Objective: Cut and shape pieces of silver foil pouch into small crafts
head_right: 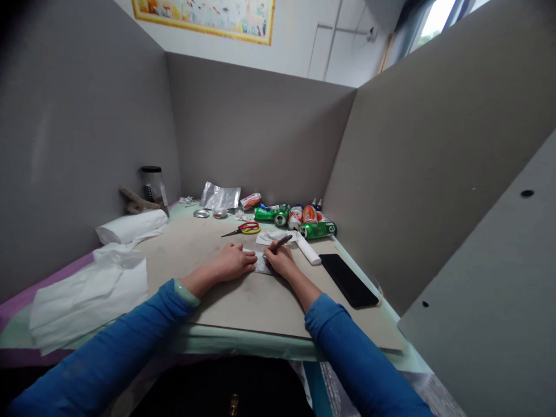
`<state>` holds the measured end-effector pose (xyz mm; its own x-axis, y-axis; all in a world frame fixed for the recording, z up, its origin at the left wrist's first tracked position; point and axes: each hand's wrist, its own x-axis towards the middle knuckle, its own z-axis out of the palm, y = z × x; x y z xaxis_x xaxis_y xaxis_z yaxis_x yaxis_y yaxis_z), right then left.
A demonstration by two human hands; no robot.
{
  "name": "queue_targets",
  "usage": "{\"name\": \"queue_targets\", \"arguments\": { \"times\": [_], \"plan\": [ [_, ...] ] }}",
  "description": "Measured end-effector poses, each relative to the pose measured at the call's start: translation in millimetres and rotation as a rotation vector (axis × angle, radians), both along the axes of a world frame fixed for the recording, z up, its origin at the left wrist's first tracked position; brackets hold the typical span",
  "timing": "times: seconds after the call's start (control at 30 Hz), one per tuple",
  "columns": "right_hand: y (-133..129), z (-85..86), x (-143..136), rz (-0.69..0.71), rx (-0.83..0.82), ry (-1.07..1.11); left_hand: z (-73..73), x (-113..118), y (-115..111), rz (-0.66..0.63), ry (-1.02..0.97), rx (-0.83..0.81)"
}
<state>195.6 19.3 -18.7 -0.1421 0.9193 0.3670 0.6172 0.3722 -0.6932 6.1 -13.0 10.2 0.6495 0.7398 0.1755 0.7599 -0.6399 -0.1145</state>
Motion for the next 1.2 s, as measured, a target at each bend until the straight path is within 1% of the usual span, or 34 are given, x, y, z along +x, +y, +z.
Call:
{"name": "queue_targets", "arguments": {
  "times": [0.13,0.37,0.6,0.93,1.0,1.07,1.2],
  "plan": [
    [0.3,-0.3,0.3,0.006,0.001,0.009,0.0,0.4,-0.2,-0.004,0.009,0.016],
    [0.0,-0.4,0.2,0.001,0.014,0.016,-5.8,-0.9,3.4,-0.021,0.002,0.041],
    [-1.3,1.6,-1.1,0.0,0.002,0.02,-4.4,-0.6,3.6,-0.019,-0.013,0.025],
    [1.6,-0.2,-0.8,-0.014,0.024,0.025,-3.0,-0.1,2.5,-0.009,0.006,0.027],
    [0.8,-0.3,-0.8,-0.005,0.015,0.062,-3.2,-0.1,2.6,-0.01,0.0,0.03],
    [0.5,-1.0,-0.4,0.021,-0.009,0.147,-2.7,-0.3,1.8,-0.016,-0.004,0.031],
    [3.3,-3.1,2.5,0.057,-0.064,0.457,0.1,-1.7,-1.6,-0.026,-0.011,0.034]
  ]
}}
